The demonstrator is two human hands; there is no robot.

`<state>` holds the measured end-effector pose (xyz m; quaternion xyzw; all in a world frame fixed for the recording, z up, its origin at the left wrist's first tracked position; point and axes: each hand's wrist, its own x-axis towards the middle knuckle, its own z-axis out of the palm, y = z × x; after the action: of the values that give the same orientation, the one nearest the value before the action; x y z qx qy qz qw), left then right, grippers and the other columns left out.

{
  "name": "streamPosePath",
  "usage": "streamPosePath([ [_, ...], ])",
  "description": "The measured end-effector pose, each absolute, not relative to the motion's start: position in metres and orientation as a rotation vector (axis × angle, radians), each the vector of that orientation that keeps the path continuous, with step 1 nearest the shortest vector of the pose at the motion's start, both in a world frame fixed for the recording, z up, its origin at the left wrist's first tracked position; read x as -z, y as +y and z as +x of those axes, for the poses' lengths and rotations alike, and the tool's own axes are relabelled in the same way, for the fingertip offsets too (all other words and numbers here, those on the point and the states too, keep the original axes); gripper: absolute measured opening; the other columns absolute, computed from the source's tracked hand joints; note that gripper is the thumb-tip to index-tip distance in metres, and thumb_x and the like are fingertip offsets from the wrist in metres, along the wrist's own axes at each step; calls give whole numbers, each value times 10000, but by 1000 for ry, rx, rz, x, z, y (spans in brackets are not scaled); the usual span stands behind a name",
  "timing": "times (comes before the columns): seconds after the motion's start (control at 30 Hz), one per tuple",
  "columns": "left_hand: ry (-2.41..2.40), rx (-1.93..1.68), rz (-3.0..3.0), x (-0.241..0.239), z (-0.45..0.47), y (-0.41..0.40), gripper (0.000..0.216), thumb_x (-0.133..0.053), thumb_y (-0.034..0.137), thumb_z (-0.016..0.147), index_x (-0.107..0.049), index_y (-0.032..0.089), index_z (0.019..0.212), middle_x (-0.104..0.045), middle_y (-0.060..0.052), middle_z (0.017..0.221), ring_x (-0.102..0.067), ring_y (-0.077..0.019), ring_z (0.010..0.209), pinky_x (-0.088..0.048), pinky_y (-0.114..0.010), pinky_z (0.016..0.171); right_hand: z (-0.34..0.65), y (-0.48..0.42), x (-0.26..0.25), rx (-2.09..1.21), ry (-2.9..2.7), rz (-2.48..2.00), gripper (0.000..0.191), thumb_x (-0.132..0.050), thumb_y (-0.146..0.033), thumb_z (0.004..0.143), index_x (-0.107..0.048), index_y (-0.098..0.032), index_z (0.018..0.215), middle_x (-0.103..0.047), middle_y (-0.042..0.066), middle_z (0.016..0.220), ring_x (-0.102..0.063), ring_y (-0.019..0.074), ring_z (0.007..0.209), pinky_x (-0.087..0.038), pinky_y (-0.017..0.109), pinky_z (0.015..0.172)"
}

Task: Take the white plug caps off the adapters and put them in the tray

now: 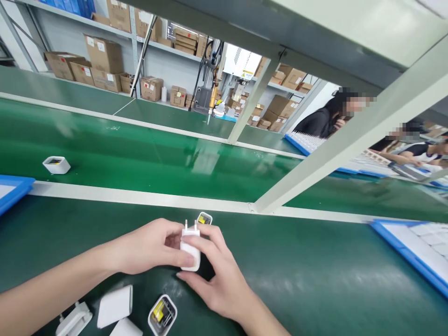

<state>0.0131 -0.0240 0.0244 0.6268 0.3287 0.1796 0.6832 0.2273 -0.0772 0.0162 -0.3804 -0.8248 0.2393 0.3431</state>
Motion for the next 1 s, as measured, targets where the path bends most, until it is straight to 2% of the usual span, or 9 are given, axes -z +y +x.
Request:
streamPosePath([
  [0.13, 781, -394, 1389, -32, 13, -27, 390, -842, 476, 680, -601, 175, 740, -500, 60, 686, -430, -111, 646, -308, -241, 576, 222, -79, -19, -485, -2089, -952, 416, -710, -141, 902, -630, -316, 1271, -626, 76, 1154, -635, 233, 1042, -571, 365, 864],
  [0.3, 719, -403, 1415, -47, 7, -28, 358, -845, 461, 686, -633, 191, 787, -506, 64, 700, -432, -103, 642, -309, -233, 563, 223, -74, -27, -402, -2148, -921, 346, -681, -149, 907, -691, -319, 1209, -676, 91, 1091, -679, 248, 943, -598, 348, 745],
  [0.43, 891, -403, 1661, -50, -4, -5, 429, -822, 579, 688, -655, 195, 785, -579, 56, 714, -506, -114, 652, -354, -230, 555, 226, -69, -19, -398, -2119, -1034, 405, -660, -288, 943, -587, -332, 1339, -635, 115, 1266, -680, 284, 1070, -619, 390, 859],
  [0.53, 1386, -558, 2019, -40, -28, 28, 441, -704, 636, 810, -686, 203, 889, -654, 17, 807, -591, -157, 753, -428, -256, 652, 227, -67, -10, -347, -2058, -1142, 540, -621, -393, 962, -461, -278, 1464, -588, 147, 1328, -663, 296, 1108, -613, 404, 912],
  [0.63, 1870, -625, 2114, -25, -59, 59, 358, -572, 497, 958, -668, 189, 1113, -664, -95, 1059, -577, -274, 1041, -423, -369, 894, 227, -65, -3, -272, -2120, -1130, 499, -587, -376, 984, -464, -263, 1454, -591, 138, 1304, -665, 270, 1106, -608, 371, 933],
  [0.7, 2045, -588, 2110, -16, -76, 71, 343, -558, 431, 974, -649, 170, 1176, -624, -159, 1154, -517, -338, 1138, -379, -441, 973, 227, -64, 1, -247, -2174, -1121, 484, -577, -368, 994, -461, -261, 1451, -585, 133, 1319, -659, 261, 1132, -605, 358, 948],
  [0.8, 2201, -503, 2130, -12, -96, 77, 407, -608, 492, 938, -641, 188, 1206, -579, -184, 1218, -491, -371, 1159, -368, -464, 993, 228, -64, 5, -222, -2229, -1138, 486, -569, -380, 1000, -456, -256, 1455, -573, 138, 1358, -635, 275, 1195, -601, 373, 964],
  [0.9, 2335, -474, 2112, -16, -113, 77, 532, -532, 562, 959, -548, 196, 1345, -481, -215, 1364, -437, -424, 1247, -353, -503, 1010, 229, -65, 6, -221, -2229, -1122, 472, -570, -365, 998, -463, -262, 1446, -576, 137, 1361, -633, 276, 1207, -593, 379, 980],
  [1.0, 2388, -368, 2035, -18, -131, 77, 429, -426, 442, 1017, -552, 163, 1317, -515, -230, 1306, -514, -427, 1197, -398, -502, 951, 228, -68, 2, -290, -2220, -1101, 482, -608, -344, 975, -484, -290, 1437, -578, 127, 1367, -636, 281, 1213, -594, 366, 975],
])
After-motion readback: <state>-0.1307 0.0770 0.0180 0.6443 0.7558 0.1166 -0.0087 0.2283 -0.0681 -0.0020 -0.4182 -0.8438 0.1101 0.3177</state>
